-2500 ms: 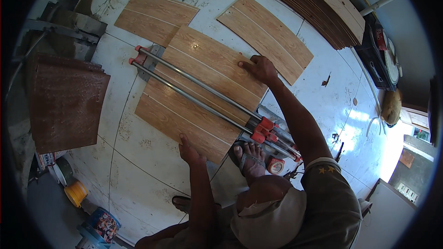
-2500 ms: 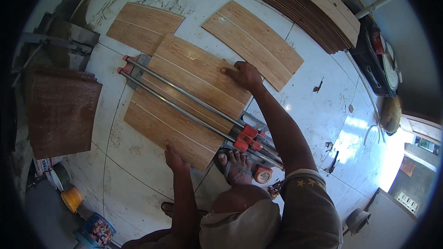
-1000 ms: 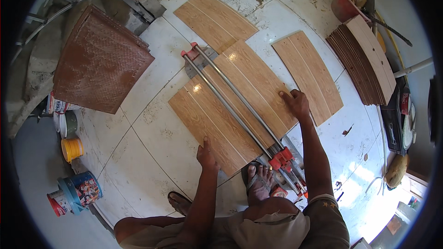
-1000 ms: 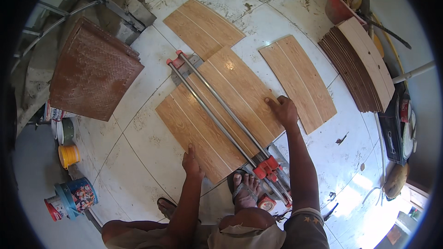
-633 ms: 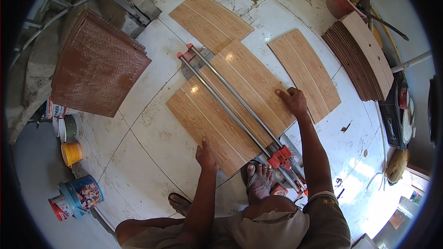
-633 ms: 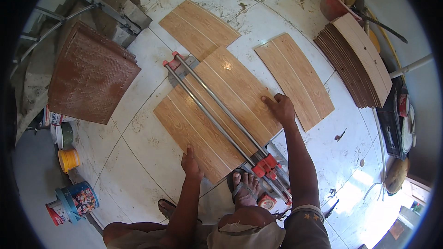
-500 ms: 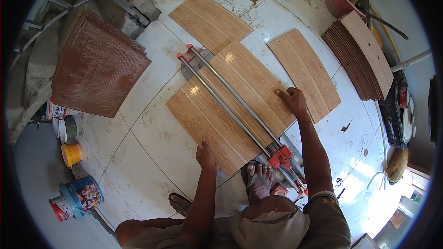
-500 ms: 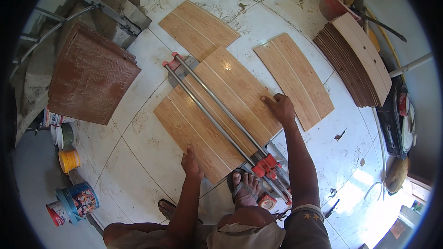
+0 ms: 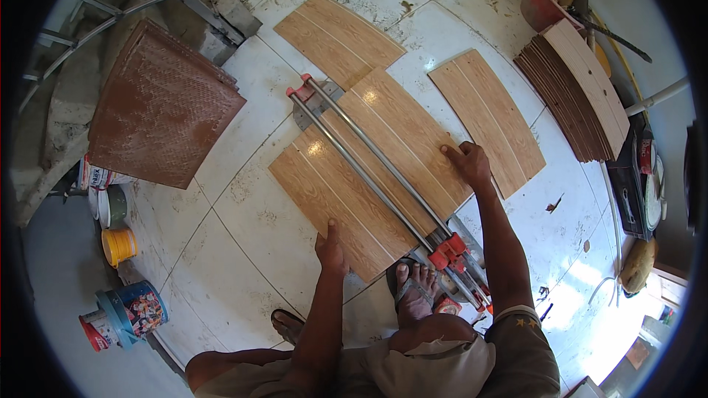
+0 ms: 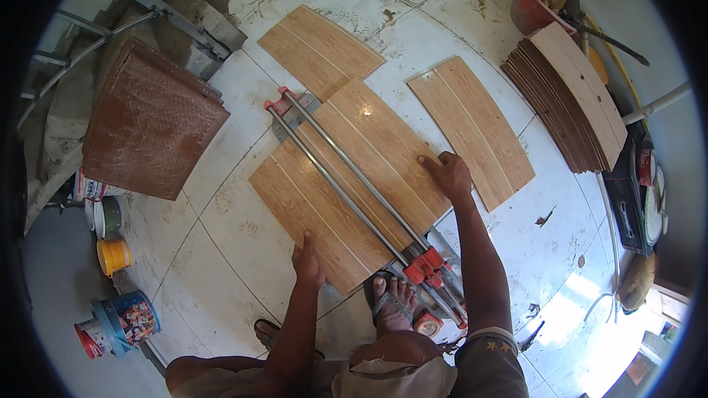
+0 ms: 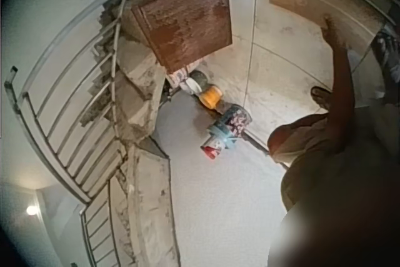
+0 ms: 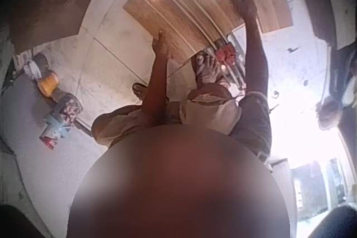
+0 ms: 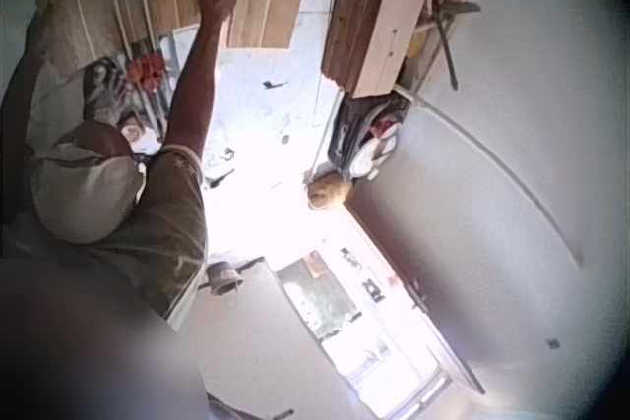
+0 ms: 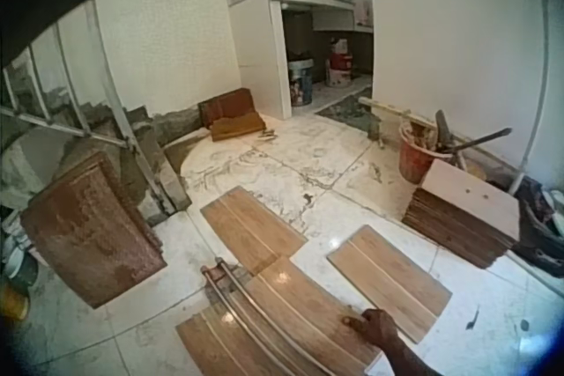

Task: Cutting floor tiles using a manual tile cutter.

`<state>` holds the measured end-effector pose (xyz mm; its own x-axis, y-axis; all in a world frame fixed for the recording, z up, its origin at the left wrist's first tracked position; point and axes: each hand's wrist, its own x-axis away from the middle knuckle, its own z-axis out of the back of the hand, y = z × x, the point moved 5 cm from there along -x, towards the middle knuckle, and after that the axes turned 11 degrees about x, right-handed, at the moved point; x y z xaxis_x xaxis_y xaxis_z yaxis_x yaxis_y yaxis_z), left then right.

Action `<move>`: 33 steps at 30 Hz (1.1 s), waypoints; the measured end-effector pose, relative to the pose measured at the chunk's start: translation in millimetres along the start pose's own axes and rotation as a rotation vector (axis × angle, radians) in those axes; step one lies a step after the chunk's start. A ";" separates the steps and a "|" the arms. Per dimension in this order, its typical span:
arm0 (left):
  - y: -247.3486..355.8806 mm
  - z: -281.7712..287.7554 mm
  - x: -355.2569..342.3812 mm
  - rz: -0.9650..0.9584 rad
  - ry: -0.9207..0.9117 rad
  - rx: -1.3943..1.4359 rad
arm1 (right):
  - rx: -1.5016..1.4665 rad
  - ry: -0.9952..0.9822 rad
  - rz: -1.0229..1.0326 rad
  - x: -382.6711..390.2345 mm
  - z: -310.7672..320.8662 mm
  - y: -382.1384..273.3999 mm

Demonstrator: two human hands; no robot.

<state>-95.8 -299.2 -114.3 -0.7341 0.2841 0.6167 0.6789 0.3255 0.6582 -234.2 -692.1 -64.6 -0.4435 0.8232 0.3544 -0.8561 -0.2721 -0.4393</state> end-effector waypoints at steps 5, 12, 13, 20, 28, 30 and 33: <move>0.6 3.1 -4.0 -0.001 -0.012 -0.026 | 0.019 0.002 -0.015 0.9 -1.4 -1.7; 3.2 3.1 -4.4 -0.054 0.100 0.050 | 0.029 -0.011 -0.029 2.7 -5.0 -4.7; 3.1 1.6 -4.0 -0.050 0.098 0.049 | 0.023 0.061 -0.011 4.4 -4.1 -6.2; 0.6 -4.2 -1.7 -0.006 0.162 0.046 | 0.075 0.478 0.192 34.4 3.2 -12.2; 2.7 5.7 -4.6 -0.015 0.107 -0.115 | 0.024 0.272 0.191 189.1 42.1 71.7; 5.3 7.1 -6.0 -0.009 0.134 -0.101 | 0.050 0.126 0.089 238.0 49.8 108.5; 2.7 3.4 -4.6 0.013 0.135 -0.163 | 0.132 0.013 -0.082 308.8 58.8 156.3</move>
<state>-90.7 -296.6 -116.8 -0.7243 0.1604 0.6705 0.6895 0.1688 0.7044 -520.5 -509.6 24.7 -0.3683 0.8513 0.3737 -0.9169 -0.2663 -0.2972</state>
